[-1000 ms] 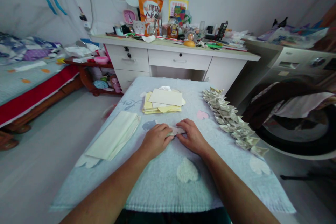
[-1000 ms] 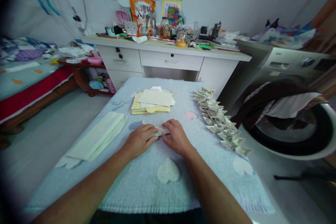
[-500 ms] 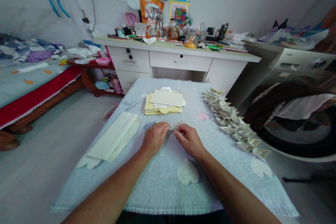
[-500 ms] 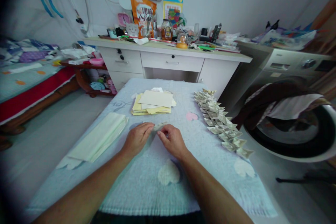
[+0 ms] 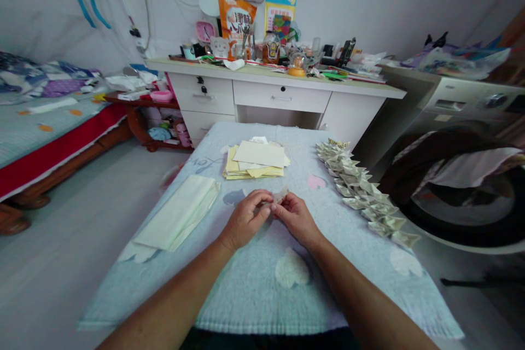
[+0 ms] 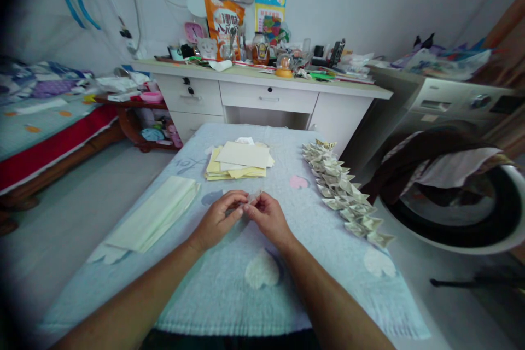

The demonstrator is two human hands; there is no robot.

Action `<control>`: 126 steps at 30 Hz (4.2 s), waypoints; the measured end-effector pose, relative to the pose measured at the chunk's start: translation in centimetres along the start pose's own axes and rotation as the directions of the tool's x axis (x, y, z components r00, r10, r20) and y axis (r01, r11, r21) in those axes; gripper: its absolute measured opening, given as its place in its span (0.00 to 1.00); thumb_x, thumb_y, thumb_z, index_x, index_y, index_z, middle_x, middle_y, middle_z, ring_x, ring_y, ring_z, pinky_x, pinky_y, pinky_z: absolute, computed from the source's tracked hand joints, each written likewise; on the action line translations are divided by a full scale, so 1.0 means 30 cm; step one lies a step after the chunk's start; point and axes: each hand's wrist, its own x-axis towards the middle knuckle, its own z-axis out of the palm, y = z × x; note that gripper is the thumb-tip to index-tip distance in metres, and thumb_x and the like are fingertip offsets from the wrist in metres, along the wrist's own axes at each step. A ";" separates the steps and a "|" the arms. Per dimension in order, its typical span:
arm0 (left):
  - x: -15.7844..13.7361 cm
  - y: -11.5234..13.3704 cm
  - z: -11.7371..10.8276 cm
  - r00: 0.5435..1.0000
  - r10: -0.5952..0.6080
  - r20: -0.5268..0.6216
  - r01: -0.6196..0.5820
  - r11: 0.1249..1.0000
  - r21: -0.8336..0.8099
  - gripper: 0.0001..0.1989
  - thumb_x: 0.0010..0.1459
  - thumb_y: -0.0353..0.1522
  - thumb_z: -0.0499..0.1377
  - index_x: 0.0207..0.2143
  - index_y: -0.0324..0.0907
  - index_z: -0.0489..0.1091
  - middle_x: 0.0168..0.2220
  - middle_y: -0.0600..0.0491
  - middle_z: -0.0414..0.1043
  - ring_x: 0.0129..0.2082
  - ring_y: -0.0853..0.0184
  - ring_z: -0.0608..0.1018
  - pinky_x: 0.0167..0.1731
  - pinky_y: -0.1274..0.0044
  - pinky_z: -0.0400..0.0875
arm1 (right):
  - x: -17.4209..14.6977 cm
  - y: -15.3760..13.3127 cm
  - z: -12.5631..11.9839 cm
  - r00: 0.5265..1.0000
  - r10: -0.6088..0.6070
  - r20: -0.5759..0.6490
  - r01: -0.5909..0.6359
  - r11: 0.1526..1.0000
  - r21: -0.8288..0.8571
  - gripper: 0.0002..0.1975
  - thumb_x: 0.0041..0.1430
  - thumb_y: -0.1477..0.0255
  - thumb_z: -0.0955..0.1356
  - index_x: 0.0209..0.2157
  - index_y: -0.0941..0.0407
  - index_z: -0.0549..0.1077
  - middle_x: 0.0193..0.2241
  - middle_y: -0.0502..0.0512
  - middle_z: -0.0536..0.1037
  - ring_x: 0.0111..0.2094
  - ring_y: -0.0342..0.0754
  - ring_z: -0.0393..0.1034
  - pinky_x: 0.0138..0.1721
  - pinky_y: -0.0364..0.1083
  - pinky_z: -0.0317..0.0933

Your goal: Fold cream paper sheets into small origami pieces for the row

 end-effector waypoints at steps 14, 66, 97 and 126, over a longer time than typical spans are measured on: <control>-0.010 -0.027 0.008 0.986 -0.156 0.055 0.165 0.933 -0.319 0.13 0.57 0.35 0.59 0.44 0.41 0.68 0.47 0.47 0.69 0.50 0.61 0.73 0.49 0.70 0.68 | -0.007 -0.014 -0.008 0.999 -0.046 0.001 0.046 0.998 -0.038 0.16 0.50 0.61 0.73 0.25 0.57 0.67 0.25 0.48 0.70 0.27 0.41 0.63 0.30 0.41 0.58; 0.007 0.016 0.042 0.952 -0.306 -0.022 0.250 0.816 -0.521 0.19 0.49 0.27 0.58 0.45 0.41 0.66 0.41 0.50 0.75 0.36 0.67 0.77 0.35 0.77 0.70 | -0.030 -0.029 0.001 0.922 -0.385 0.036 0.346 0.780 -0.521 0.17 0.50 0.82 0.61 0.40 0.54 0.71 0.36 0.54 0.73 0.38 0.47 0.67 0.38 0.44 0.60; 0.008 -0.013 0.019 0.803 -0.576 0.151 0.495 0.504 -0.708 0.12 0.49 0.38 0.64 0.30 0.37 0.73 0.24 0.54 0.72 0.23 0.71 0.72 0.24 0.80 0.66 | -0.030 -0.023 0.016 0.967 -0.256 -0.006 0.225 0.859 -0.460 0.17 0.46 0.79 0.69 0.40 0.55 0.67 0.32 0.48 0.71 0.29 0.43 0.63 0.30 0.41 0.56; 0.011 -0.003 -0.014 0.840 -0.542 0.018 0.403 0.602 -0.689 0.17 0.48 0.36 0.64 0.40 0.39 0.68 0.26 0.54 0.75 0.23 0.70 0.74 0.25 0.80 0.67 | -0.033 -0.048 -0.004 0.994 -0.110 -0.022 0.107 0.989 -0.097 0.12 0.54 0.76 0.62 0.40 0.54 0.71 0.29 0.48 0.69 0.25 0.41 0.62 0.26 0.41 0.57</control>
